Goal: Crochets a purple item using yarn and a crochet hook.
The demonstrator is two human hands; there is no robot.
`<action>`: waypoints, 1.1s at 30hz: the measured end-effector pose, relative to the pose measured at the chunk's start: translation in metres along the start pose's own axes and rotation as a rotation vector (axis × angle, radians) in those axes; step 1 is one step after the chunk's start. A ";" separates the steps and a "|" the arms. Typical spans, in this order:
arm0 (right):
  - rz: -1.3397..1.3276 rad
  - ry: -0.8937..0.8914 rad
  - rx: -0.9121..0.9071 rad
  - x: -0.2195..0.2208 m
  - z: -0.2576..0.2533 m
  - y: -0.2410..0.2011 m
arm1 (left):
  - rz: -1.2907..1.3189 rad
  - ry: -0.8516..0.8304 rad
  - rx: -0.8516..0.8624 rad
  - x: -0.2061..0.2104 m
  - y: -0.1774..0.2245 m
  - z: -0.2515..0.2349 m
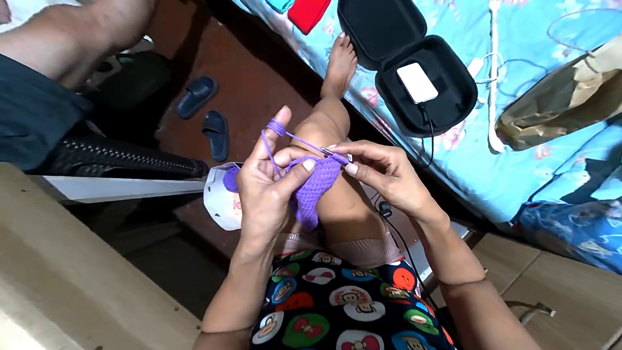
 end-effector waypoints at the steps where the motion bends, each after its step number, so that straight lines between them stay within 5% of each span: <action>1: 0.019 0.001 -0.013 0.000 0.000 0.000 | 0.009 0.008 -0.006 0.000 0.000 0.000; 17: 0.670 0.026 -0.624 -0.009 0.009 -0.012 | -0.016 0.039 -0.020 0.000 -0.001 -0.002; 33: 0.967 0.185 -0.772 0.006 0.027 -0.019 | -0.049 0.040 0.027 0.001 -0.001 0.001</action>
Point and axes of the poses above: each hand's wrist, its own z-axis away from the middle knuckle, its own x-axis out of the palm, y = z × x, the point moved 8 cm from there along -z, towards the middle knuckle, and after that the axes turned 11 degrees about y, right-handed, at the moved point
